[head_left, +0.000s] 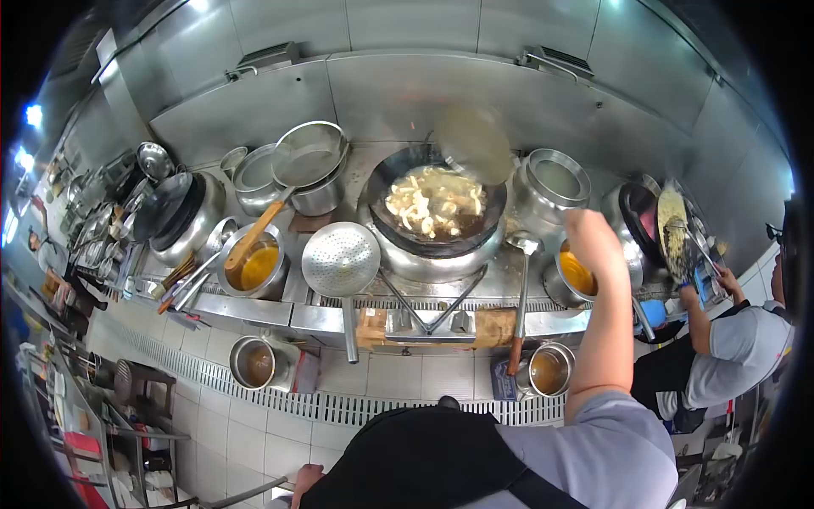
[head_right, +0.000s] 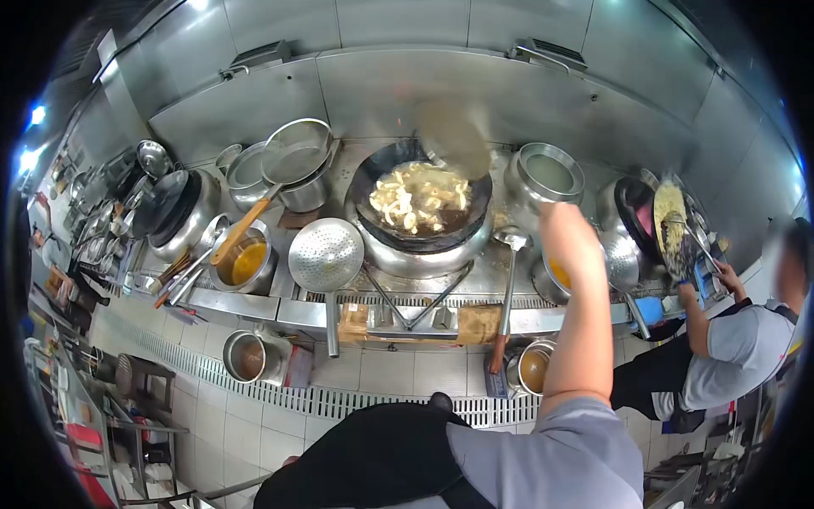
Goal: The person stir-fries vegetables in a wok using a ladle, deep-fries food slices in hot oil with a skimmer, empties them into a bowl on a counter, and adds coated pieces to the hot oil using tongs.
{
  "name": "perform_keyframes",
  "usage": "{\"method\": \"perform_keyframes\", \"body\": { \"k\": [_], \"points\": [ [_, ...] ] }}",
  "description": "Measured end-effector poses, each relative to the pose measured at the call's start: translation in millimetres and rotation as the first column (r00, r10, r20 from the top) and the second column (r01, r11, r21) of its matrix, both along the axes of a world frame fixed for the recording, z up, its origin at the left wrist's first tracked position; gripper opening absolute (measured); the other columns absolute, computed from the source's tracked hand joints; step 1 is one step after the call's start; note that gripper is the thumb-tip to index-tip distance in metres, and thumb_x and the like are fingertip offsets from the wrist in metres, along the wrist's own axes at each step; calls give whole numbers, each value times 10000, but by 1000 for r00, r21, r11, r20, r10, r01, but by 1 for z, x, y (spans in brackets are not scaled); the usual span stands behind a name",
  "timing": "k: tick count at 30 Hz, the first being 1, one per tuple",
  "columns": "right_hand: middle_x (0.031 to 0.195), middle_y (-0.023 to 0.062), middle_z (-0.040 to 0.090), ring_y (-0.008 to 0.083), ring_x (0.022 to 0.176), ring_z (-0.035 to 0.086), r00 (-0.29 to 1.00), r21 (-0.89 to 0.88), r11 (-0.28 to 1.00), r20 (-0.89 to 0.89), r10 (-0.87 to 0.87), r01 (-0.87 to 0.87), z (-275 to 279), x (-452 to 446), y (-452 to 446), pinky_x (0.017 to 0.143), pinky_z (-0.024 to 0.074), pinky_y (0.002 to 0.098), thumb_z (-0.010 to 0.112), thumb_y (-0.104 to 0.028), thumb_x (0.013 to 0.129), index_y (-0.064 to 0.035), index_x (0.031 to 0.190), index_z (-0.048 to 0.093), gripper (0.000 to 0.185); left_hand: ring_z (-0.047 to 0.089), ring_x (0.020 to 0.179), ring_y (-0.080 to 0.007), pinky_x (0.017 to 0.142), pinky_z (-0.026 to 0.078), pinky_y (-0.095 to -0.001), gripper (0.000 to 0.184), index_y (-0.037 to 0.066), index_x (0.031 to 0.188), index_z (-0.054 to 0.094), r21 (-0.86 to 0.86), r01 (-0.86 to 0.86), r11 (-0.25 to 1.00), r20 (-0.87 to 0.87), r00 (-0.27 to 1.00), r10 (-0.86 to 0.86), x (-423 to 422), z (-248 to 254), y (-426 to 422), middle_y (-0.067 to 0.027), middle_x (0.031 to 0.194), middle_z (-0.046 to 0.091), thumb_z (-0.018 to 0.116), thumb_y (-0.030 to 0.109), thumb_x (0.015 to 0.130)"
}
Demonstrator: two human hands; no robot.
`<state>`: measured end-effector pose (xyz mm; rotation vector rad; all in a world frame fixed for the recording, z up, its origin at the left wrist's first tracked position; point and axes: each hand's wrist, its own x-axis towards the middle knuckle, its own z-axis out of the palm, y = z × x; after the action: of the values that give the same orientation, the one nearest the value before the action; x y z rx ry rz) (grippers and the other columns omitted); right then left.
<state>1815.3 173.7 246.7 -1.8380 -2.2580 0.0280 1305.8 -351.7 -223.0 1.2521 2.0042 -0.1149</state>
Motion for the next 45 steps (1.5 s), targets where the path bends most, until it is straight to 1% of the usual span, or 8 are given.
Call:
{"method": "perform_keyframes", "body": {
  "k": [13,15,24,27,31,34,39,45],
  "points": [
    [1054,222,641,355,961,638,958,-156,987,288,0,47,36,-115,36,818,518,420,508,-81,814,-3,1009,669,264,630,906,-367,754,496,-450,345,76,909,668,-125,-149,981,76,984,159,-17,-53,-21,-206,905,656,590,380,765],
    [1040,215,650,333,962,650,942,-133,991,329,62,-19,-18,-138,63,812,529,429,508,-67,831,4,982,679,238,630,916,-364,758,494,-446,361,80,927,672,-138,-192,972,90,974,205,-15,-59,-30,-205,918,658,589,396,772],
    [989,195,669,333,886,672,925,40,999,380,-18,3,52,-142,59,764,547,398,545,-85,807,-23,911,702,198,634,949,-344,765,488,-424,422,93,1000,695,-81,-478,874,86,871,484,-12,-66,-55,-205,975,665,585,448,799],
    [1010,174,675,314,930,669,875,-35,999,484,32,-17,-40,-147,106,767,545,398,528,-116,825,-27,941,700,226,632,941,-350,774,491,-421,418,89,986,692,-26,-370,929,441,829,343,-21,-66,-65,-219,942,662,588,451,805],
    [983,177,679,317,932,665,889,30,999,459,13,-30,39,-136,82,774,544,402,557,-83,798,-20,923,697,198,636,917,-352,774,495,-438,327,88,992,671,-59,108,992,111,989,-101,-26,-63,-28,-200,949,665,597,351,815],
    [978,182,678,322,929,665,903,19,1000,429,10,-20,68,-131,78,774,546,410,544,-91,812,-17,929,695,205,633,912,-363,769,496,-457,290,92,963,659,-44,191,981,75,979,-188,-31,-88,-32,-197,940,663,589,329,811],
    [1034,194,662,312,978,653,933,25,1000,360,-21,13,-41,-110,130,823,534,415,504,-93,841,-32,972,694,239,620,929,-386,769,494,-476,274,103,937,646,-26,312,950,46,950,-310,-28,-99,-33,-199,928,659,576,332,803],
    [962,199,667,350,906,656,896,-63,998,442,54,-29,58,-104,106,743,544,420,579,-70,786,6,902,686,175,602,999,-385,810,490,-437,351,139,1054,650,-107,362,926,43,932,-360,-15,-65,-50,-223,995,647,563,390,824]
  ]
}}
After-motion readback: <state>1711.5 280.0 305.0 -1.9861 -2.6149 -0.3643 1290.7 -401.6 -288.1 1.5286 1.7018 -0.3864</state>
